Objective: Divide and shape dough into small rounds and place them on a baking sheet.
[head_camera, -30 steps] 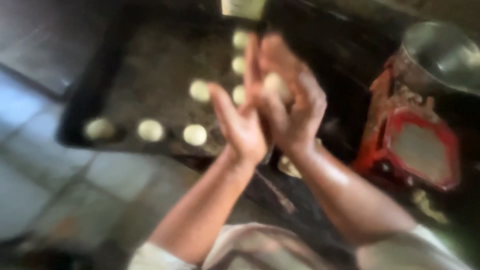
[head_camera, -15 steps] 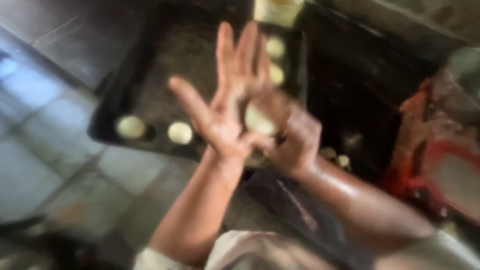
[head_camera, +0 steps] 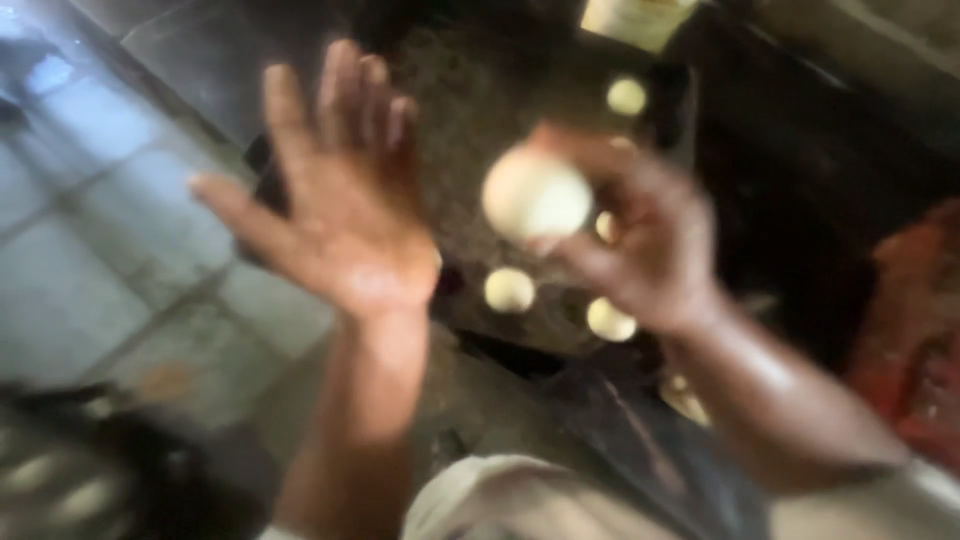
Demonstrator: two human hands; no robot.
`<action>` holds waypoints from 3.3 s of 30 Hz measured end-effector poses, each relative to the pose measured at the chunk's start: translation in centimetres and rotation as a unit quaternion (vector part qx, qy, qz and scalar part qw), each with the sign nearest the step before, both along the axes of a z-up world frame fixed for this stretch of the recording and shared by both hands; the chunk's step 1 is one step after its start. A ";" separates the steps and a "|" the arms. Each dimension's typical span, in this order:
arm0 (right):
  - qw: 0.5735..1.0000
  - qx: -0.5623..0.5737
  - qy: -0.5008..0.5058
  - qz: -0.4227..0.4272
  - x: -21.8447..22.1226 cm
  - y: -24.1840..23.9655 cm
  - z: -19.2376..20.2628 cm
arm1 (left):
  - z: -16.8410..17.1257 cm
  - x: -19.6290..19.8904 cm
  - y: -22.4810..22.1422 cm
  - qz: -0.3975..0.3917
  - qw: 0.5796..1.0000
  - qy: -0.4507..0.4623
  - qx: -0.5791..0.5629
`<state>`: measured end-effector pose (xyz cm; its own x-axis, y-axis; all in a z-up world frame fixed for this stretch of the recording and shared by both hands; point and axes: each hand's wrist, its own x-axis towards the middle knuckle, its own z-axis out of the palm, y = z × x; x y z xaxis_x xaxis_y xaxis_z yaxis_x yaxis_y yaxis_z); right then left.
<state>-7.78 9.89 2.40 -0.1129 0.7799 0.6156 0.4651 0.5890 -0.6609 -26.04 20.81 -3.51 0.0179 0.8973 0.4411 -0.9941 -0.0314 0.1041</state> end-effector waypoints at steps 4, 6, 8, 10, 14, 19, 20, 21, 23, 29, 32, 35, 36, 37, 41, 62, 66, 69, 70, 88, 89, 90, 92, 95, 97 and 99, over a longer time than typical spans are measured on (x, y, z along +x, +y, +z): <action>0.988 0.133 0.063 0.052 1.6 6.6 0.8 | -2.6 -2.2 1.9 0.122 0.981 0.152 -0.003; 0.968 0.196 -0.038 -0.156 2.5 10.1 -2.6 | -4.0 -2.6 2.8 0.198 0.927 0.319 -0.021; 0.970 -0.132 0.093 -0.181 0.3 12.4 -5.2 | -6.3 -2.6 4.2 0.247 0.881 0.403 0.001; 0.854 -0.441 0.212 -0.176 1.6 12.9 -9.3 | -7.5 -2.6 4.8 0.292 0.827 0.480 0.027; 0.928 -0.140 -0.312 -0.146 5.1 7.7 -8.4 | -8.1 -2.2 5.7 0.344 0.705 0.613 0.097; 0.940 -0.159 -0.217 -0.208 8.0 -4.3 -5.7 | -10.6 -0.4 8.7 0.382 0.565 0.701 0.211; 0.927 -0.195 -0.188 -0.259 8.7 -6.8 -6.3 | -9.5 0.4 8.7 0.346 0.490 0.763 0.239; 0.910 -0.230 -0.158 -0.308 9.3 -9.3 -6.9 | -8.4 1.1 8.6 0.309 0.409 0.817 0.265; 0.897 -0.231 -0.165 -0.338 10.9 -14.1 -8.7 | -9.0 2.1 9.5 0.274 0.374 0.837 0.290; 0.823 -0.324 -0.071 -0.460 12.5 -25.7 -14.4 | -10.6 4.3 11.5 0.236 0.321 0.844 0.360; 0.807 -0.330 -0.052 -0.487 12.5 -28.8 -15.7 | -11.2 4.5 12.4 0.237 0.344 0.837 0.354; 0.802 -0.339 -0.051 -0.490 12.5 -30.8 -16.3 | -12.3 4.3 13.8 0.272 0.395 0.800 0.361; 0.802 -0.343 -0.059 -0.485 12.4 -31.2 -16.6 | -12.6 3.9 14.2 0.297 0.417 0.777 0.366; 0.800 -0.345 -0.055 -0.487 12.2 -31.5 -16.8 | -11.9 4.0 13.7 0.294 0.416 0.777 0.370; 0.805 -0.351 -0.047 -0.476 12.0 -32.4 -17.0 | -8.6 4.0 11.8 0.190 0.348 0.855 0.335; 0.849 -0.201 -0.139 -0.469 15.4 -30.0 -18.4 | 1.5 12.4 -13.3 0.243 0.627 0.603 0.429; 0.900 -0.132 -0.160 -0.384 15.9 -27.4 -19.9 | -1.8 15.4 -21.4 0.022 0.705 0.560 0.434; 0.906 -0.164 -0.093 -0.378 15.4 -26.5 -22.0 | -5.6 17.9 -25.0 -0.049 0.741 0.544 0.390; 0.906 -0.165 -0.093 -0.379 15.3 -26.4 -22.5 | -7.3 18.8 -25.4 -0.050 0.742 0.544 0.390; 0.935 -0.349 -0.069 0.013 18.8 -31.0 -20.0 | -20.6 22.8 -25.3 -0.110 0.750 0.535 0.374; 0.919 -0.383 0.047 0.083 19.2 -32.5 -17.5 | -20.7 22.8 -25.2 -0.080 0.731 0.544 0.403; 0.883 -0.412 0.163 0.153 19.5 -34.3 -15.1 | -21.0 22.6 -25.4 -0.050 0.713 0.554 0.428; 0.922 -0.267 0.249 0.129 18.4 -36.8 -8.0 | -19.0 21.8 -25.9 -0.057 0.714 0.542 0.439; 0.959 -0.069 0.276 0.000 17.3 -40.3 0.7 | -16.1 21.1 -26.6 -0.076 0.698 0.533 0.471; 0.970 -0.028 0.220 -0.101 17.9 -41.9 3.5 | -14.9 21.1 -26.9 -0.087 0.683 0.534 0.490; 0.983 0.004 0.093 -0.161 19.5 -43.0 4.1 | -14.4 20.9 -27.0 -0.022 0.645 0.564 0.515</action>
